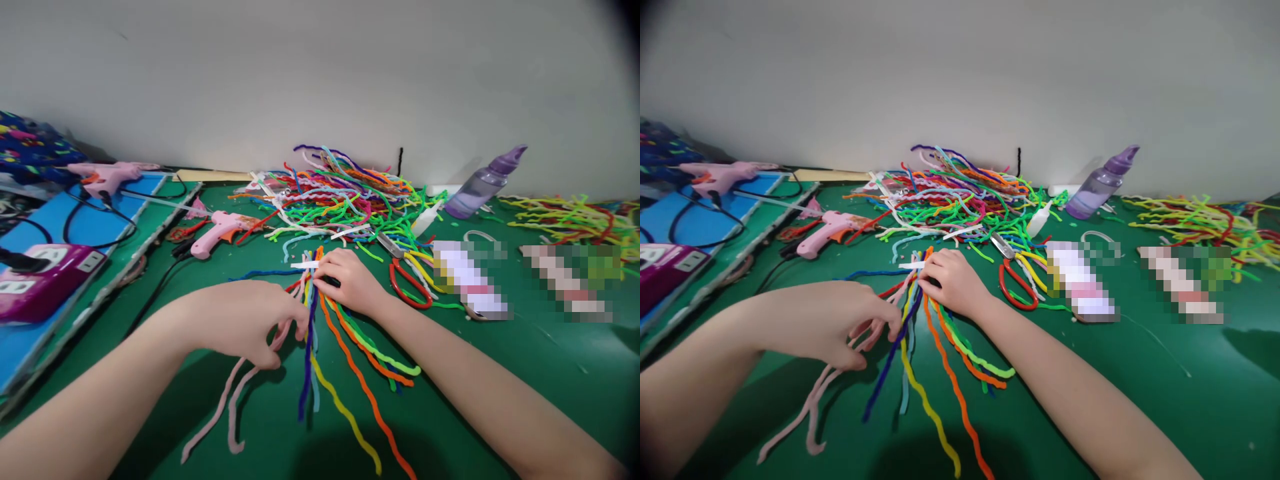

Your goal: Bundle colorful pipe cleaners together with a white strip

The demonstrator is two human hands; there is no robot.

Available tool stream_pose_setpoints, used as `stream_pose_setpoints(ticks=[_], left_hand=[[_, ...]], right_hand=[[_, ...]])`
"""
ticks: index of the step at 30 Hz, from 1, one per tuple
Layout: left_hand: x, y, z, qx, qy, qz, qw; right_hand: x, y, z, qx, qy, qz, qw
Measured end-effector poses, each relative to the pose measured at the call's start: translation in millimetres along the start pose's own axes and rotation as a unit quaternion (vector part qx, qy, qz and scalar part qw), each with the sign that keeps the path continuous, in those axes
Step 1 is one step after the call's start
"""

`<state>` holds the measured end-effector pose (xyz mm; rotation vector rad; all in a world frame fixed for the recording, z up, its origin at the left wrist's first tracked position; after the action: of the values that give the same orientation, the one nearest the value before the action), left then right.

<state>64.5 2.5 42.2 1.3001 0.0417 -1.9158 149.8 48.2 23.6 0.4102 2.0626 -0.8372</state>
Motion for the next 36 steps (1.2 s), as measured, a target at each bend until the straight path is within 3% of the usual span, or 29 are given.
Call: stream_pose_setpoints(ticks=[7,13,18,21,25,31,36], left_hand=[[-3.7,-4,5,-0.063,0.049,-0.104,0.991],[-21.5,-17,4,-0.137,0.176,-0.174,0.959],[-23.2,-18,-10,-0.125,0.225,-0.194,0.947],[-25.8,-25,-18,-0.153,0.255,-0.207,0.932],[-22.9,-29,-25,-0.16,0.253,-0.204,0.932],[-9.6,-28,-21,-0.122,0.177,-0.174,0.961],[-11.0,-22,-17,-0.099,0.178,-0.148,0.968]], right_hand=[[1,1,1,0.0,0.0,-0.001,1.0],[1,0,1,0.001,-0.003,0.004,1.0],[-3,-1,0,0.008,0.015,0.001,1.0],[-4,0,0,0.019,0.024,0.008,0.999],[-1,2,0,0.026,0.006,0.018,0.999],[0,3,0,0.023,0.0,0.013,1.0],[0,3,0,0.022,0.0,0.009,1.0]])
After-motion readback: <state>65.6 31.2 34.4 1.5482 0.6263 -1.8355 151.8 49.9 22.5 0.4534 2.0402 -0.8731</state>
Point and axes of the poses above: each hand's wrist, its own z-axis away from the middle knuckle, its own x-axis out of the palm, y = z × x, the point moved 9 cm from there along -z, towards the middle knuckle, and after that the axes turned 5 degrees about -z, right-handed, at the moved point
